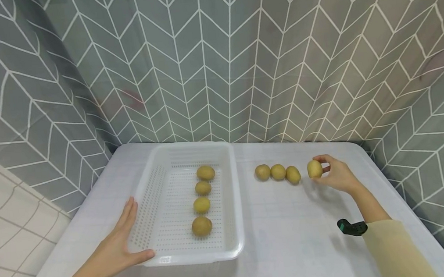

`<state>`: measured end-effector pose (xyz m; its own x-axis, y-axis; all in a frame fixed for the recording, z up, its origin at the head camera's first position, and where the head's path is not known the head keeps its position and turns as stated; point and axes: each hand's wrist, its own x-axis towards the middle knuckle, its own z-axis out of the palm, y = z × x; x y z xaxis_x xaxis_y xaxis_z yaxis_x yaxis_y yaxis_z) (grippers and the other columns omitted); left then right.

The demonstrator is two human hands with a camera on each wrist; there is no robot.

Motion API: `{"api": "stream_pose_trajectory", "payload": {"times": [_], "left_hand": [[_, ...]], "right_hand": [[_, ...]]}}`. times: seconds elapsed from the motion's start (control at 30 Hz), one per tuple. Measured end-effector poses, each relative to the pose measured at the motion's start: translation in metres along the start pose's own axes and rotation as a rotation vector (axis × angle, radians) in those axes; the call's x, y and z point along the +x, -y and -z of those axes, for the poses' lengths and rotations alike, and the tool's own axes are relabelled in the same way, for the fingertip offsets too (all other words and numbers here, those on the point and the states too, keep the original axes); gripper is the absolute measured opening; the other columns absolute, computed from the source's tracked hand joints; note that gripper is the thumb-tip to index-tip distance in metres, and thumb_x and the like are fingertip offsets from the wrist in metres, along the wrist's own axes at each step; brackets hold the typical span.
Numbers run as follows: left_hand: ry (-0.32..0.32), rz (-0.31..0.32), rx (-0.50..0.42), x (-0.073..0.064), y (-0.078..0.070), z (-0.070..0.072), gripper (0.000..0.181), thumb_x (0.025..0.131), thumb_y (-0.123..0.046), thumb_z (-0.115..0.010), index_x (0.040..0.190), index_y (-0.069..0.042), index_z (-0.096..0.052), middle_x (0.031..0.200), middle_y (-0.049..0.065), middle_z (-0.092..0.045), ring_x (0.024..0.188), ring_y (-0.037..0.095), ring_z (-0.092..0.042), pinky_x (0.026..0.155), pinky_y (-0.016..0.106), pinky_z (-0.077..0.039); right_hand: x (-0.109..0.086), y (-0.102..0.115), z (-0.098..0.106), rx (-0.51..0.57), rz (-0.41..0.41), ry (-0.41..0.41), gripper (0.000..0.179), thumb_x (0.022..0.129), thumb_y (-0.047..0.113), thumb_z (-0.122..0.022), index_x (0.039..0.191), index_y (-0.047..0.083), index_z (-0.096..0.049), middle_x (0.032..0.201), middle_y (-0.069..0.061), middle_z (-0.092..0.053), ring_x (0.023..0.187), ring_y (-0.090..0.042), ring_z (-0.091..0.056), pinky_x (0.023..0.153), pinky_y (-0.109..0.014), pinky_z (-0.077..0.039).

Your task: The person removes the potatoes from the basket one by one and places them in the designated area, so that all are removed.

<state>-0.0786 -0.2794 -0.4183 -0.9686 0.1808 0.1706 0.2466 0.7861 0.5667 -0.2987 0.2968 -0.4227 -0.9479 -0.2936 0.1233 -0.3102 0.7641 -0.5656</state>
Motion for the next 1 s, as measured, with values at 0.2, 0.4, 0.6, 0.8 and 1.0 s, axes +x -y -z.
{"api": "stream_pose_trajectory", "payload": {"times": [0.2, 0.4, 0.6, 0.8, 1.0], "left_hand": [[-0.004, 0.003, 0.004, -0.001, -0.001, 0.001, 0.126, 0.068, -0.042, -0.084, 0.153, 0.0, -0.001, 0.16, 0.013, 0.008, 0.133, 0.058, -0.022, 0.088, 0.074, -0.033], [0.002, 0.005, 0.001, -0.001, 0.0, 0.001, 0.125, 0.069, -0.042, -0.083, 0.153, -0.001, 0.0, 0.16, 0.014, 0.008, 0.134, 0.058, -0.02, 0.088, 0.075, -0.033], [0.007, 0.006, -0.012, -0.001, 0.002, -0.003, 0.125, 0.069, -0.042, -0.084, 0.153, -0.001, 0.0, 0.16, 0.013, 0.009, 0.134, 0.058, -0.019, 0.089, 0.074, -0.032], [0.008, 0.003, -0.001, -0.001, 0.0, -0.001, 0.126, 0.069, -0.043, -0.084, 0.153, -0.001, 0.0, 0.16, 0.013, 0.008, 0.133, 0.058, -0.021, 0.088, 0.074, -0.034], [0.006, 0.006, 0.006, 0.001, 0.0, 0.001, 0.126, 0.069, -0.044, -0.083, 0.153, 0.0, -0.001, 0.16, 0.013, 0.008, 0.133, 0.058, -0.022, 0.087, 0.074, -0.035]], "right_hand": [[0.006, 0.002, -0.009, -0.088, -0.011, 0.047, 0.066, 0.073, 0.012, -0.079, 0.13, -0.005, -0.051, 0.125, -0.025, -0.056, 0.096, -0.036, -0.06, 0.077, -0.044, -0.051], [0.01, 0.006, -0.021, -0.189, -0.009, 0.079, 0.065, 0.07, 0.016, -0.08, 0.126, -0.007, -0.056, 0.115, -0.028, -0.058, 0.093, -0.037, -0.059, 0.077, -0.051, -0.049], [0.012, 0.005, -0.03, -0.219, -0.015, 0.105, 0.066, 0.071, 0.02, -0.081, 0.125, -0.009, -0.056, 0.117, -0.031, -0.058, 0.105, -0.044, -0.057, 0.087, -0.058, -0.046], [0.011, 0.006, -0.028, -0.227, -0.033, 0.139, 0.069, 0.074, 0.022, -0.079, 0.13, -0.01, -0.053, 0.122, -0.032, -0.057, 0.105, -0.044, -0.057, 0.086, -0.058, -0.046], [0.009, 0.009, -0.024, -0.242, -0.03, 0.176, 0.074, 0.077, 0.024, -0.079, 0.135, -0.009, -0.047, 0.124, -0.032, -0.055, 0.099, -0.039, -0.059, 0.082, -0.055, -0.048]]}}
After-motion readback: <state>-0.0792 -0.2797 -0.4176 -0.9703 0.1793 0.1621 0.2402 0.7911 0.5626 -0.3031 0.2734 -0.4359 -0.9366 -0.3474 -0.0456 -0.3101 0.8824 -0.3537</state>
